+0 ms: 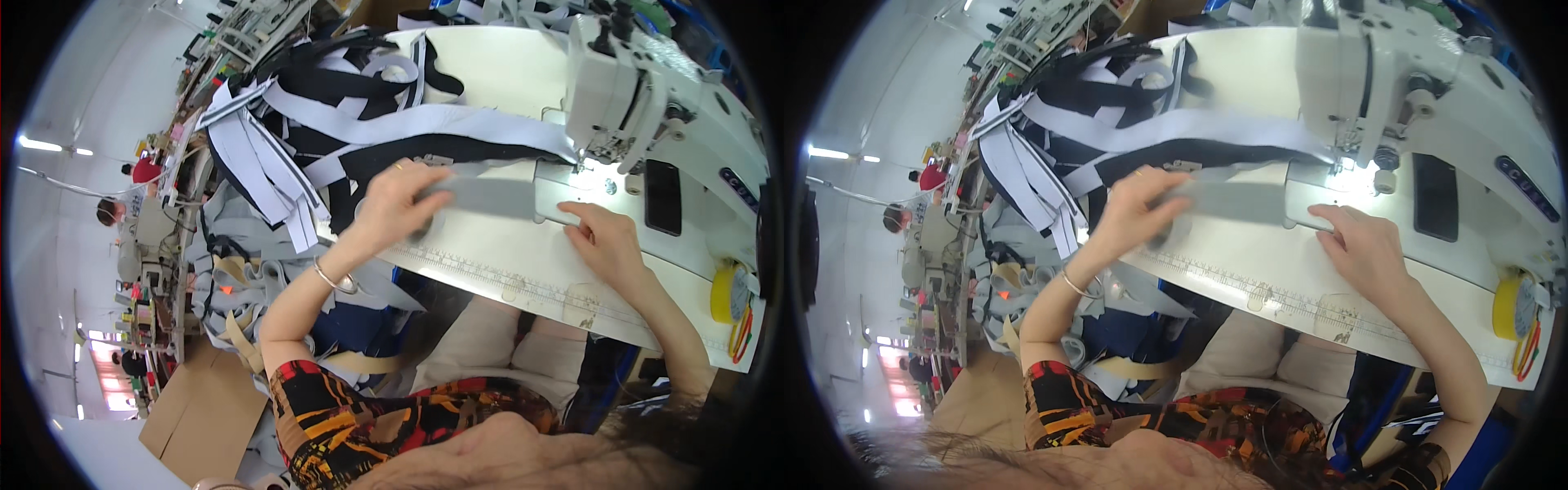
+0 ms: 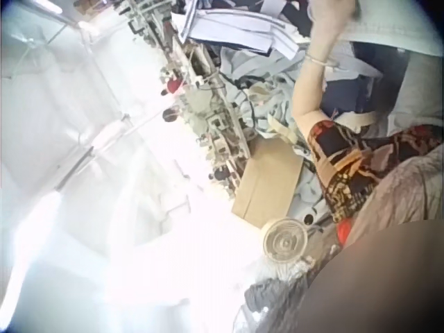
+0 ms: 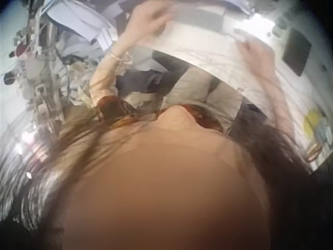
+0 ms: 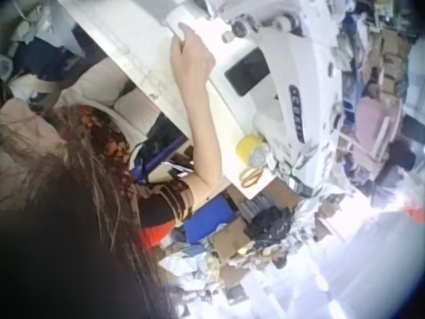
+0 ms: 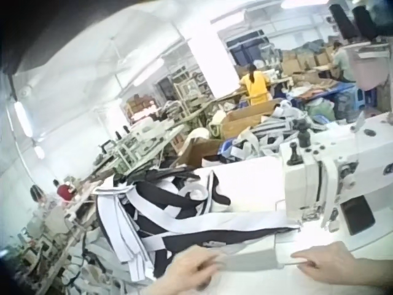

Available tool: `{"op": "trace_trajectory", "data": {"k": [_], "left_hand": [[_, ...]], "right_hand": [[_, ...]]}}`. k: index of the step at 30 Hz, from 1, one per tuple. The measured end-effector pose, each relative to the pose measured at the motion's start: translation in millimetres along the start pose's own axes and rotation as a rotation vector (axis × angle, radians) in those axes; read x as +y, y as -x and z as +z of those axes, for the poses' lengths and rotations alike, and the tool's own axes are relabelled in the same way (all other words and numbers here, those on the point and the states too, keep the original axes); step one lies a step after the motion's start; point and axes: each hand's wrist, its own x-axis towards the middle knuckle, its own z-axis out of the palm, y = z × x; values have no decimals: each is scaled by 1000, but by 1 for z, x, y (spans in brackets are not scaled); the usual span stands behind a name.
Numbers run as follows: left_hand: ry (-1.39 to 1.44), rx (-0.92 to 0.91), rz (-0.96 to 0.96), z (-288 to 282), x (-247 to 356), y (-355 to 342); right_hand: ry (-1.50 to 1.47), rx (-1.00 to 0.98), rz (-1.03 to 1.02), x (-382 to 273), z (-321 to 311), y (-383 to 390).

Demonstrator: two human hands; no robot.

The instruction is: Sewing together strips of fabric or leather-like material using an industrial sewing machine.

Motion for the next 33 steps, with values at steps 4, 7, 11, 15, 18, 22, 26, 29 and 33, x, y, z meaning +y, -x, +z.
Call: {"op": "trace_trajectory", "data": {"k": [4, 7, 11, 15, 18, 22, 26, 29, 33], "left_hand": [[32, -99, -91, -4, -9, 6], [37, -106, -28, 14, -5, 1], [103, -39, 78, 20, 4, -11], [160, 268, 0, -14, -29, -2], [-319, 258, -34, -44, -72, 17], [-527, 58, -143, -37, -107, 29], [-386, -16, -298, -58, -93, 25], [-122, -83, -442, -79, -79, 19], [964, 44, -649, -105, -50, 13]], "right_hand": [[119, 174, -300, -11, 7, -11], [104, 178, -551, -26, 18, -32], [186, -35, -588, -20, 30, -30], [247, -40, -512, -7, 10, -14], [212, 8, -488, -3, 11, -4], [209, 37, -502, -2, 11, 0], [281, 113, -432, 3, 4, 13], [305, 166, -380, 11, 0, 19], [275, 189, -385, 11, 2, 16]]}}
